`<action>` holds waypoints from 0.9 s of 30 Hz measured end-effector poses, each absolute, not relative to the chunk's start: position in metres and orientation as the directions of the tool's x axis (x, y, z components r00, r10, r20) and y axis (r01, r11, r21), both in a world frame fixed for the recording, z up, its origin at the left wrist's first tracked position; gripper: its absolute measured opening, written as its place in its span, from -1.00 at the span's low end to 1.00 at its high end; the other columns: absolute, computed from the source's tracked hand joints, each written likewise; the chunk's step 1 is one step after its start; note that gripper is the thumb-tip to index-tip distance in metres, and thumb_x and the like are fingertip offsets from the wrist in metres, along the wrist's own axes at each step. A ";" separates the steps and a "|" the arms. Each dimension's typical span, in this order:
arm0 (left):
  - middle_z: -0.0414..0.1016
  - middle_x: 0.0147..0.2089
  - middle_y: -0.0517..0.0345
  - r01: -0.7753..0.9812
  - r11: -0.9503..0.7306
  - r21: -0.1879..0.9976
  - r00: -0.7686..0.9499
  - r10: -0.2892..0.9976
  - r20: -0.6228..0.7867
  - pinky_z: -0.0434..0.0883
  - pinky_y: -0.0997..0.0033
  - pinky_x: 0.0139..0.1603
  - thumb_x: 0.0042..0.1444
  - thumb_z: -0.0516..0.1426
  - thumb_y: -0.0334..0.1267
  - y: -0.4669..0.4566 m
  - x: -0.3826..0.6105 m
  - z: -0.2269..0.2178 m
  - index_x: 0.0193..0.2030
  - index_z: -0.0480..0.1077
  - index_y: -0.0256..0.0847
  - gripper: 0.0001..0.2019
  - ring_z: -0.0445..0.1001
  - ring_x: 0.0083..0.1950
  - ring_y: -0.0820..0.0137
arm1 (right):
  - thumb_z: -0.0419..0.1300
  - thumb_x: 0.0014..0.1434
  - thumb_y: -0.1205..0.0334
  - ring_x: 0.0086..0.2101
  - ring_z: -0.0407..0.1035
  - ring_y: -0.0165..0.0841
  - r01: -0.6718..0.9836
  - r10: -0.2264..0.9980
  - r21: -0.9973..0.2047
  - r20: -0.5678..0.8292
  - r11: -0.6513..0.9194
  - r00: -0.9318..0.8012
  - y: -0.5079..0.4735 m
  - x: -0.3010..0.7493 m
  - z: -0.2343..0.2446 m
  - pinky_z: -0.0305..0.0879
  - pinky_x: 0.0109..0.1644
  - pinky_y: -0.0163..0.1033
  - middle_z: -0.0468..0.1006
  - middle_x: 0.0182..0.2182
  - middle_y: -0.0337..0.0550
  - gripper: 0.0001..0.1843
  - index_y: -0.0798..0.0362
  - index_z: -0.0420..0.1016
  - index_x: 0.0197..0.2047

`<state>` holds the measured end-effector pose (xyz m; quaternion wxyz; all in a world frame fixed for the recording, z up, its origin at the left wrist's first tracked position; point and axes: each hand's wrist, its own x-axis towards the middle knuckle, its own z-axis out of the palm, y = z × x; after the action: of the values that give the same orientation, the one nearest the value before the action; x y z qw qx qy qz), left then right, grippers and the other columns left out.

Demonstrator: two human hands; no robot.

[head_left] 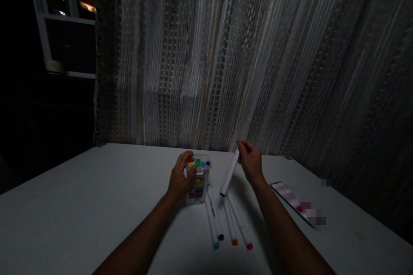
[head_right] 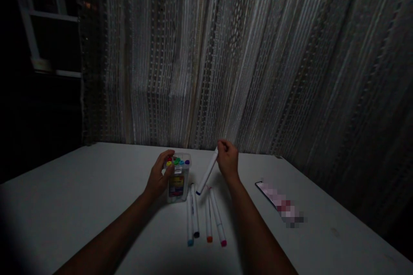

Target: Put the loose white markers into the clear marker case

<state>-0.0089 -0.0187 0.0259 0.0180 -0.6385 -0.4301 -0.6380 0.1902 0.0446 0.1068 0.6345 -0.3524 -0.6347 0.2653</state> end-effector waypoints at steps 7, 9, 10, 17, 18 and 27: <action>0.25 0.02 -0.05 0.549 -0.642 0.535 -0.171 0.541 0.824 0.25 0.24 0.09 0.14 -0.06 -0.11 -0.022 -0.011 0.027 0.02 0.18 -0.25 -0.64 0.27 0.06 0.29 | 0.10 0.01 0.05 -0.68 0.24 -0.52 -0.055 0.673 -0.672 0.731 0.739 0.110 0.033 0.162 0.157 0.18 -0.65 -0.41 0.30 -0.63 -0.39 -0.72 0.09 0.27 -0.31; 0.25 0.02 -0.05 0.547 -0.644 0.535 -0.168 0.542 0.823 0.26 0.24 0.08 0.14 -0.06 -0.11 -0.022 -0.011 0.028 0.02 0.18 -0.24 -0.64 0.28 0.05 0.29 | 0.09 0.02 0.06 -0.65 0.27 -0.51 -0.049 0.643 -0.641 0.762 0.766 0.078 0.029 0.150 0.159 0.21 -0.63 -0.41 0.31 -0.60 -0.37 -0.73 0.08 0.25 -0.30; 0.25 0.01 -0.04 0.546 -0.644 0.536 -0.169 0.542 0.823 0.26 0.24 0.07 0.14 -0.05 -0.11 -0.022 -0.011 0.028 0.02 0.18 -0.24 -0.64 0.28 0.04 0.29 | 0.08 0.03 0.07 -0.64 0.28 -0.51 -0.041 0.631 -0.630 0.774 0.776 0.058 0.027 0.145 0.159 0.22 -0.62 -0.41 0.31 -0.58 -0.36 -0.74 0.08 0.25 -0.29; 0.28 -0.02 -0.03 0.534 -0.652 0.538 -0.179 0.534 0.826 0.28 0.25 0.05 0.12 -0.04 -0.10 -0.021 -0.009 0.030 0.01 0.18 -0.23 -0.64 0.30 0.01 0.30 | 0.05 0.07 0.12 -0.60 0.26 -0.52 0.047 0.559 -0.557 0.828 0.829 -0.038 0.018 0.130 0.160 0.26 -0.54 -0.39 0.32 -0.54 -0.32 -0.79 0.07 0.30 -0.27; 0.28 -0.03 -0.03 0.535 -0.655 0.534 -0.177 0.532 0.828 0.28 0.25 0.05 0.12 -0.04 -0.11 -0.021 -0.008 0.030 0.00 0.18 -0.23 -0.65 0.30 0.01 0.30 | 0.05 0.07 0.12 -0.59 0.26 -0.51 0.069 0.550 -0.546 0.834 0.835 -0.049 0.019 0.130 0.160 0.26 -0.53 -0.38 0.32 -0.53 -0.31 -0.79 0.07 0.31 -0.28; 0.29 -0.01 -0.06 0.522 -0.676 0.520 -0.166 0.517 0.839 0.26 0.21 0.08 0.12 -0.04 -0.09 -0.019 -0.007 0.031 -0.01 0.20 -0.23 -0.65 0.29 0.04 0.26 | 0.00 0.10 0.23 -0.45 0.35 -0.39 0.398 0.565 -0.412 0.697 0.820 -0.442 0.010 0.112 0.131 0.23 -0.35 -0.33 0.48 -0.45 -0.17 -0.77 0.06 0.42 -0.23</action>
<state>-0.0065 -0.0193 0.0307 0.0018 -0.6456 -0.4024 -0.6491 0.1120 0.0099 0.1312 0.4444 -0.2851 -0.8440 0.0940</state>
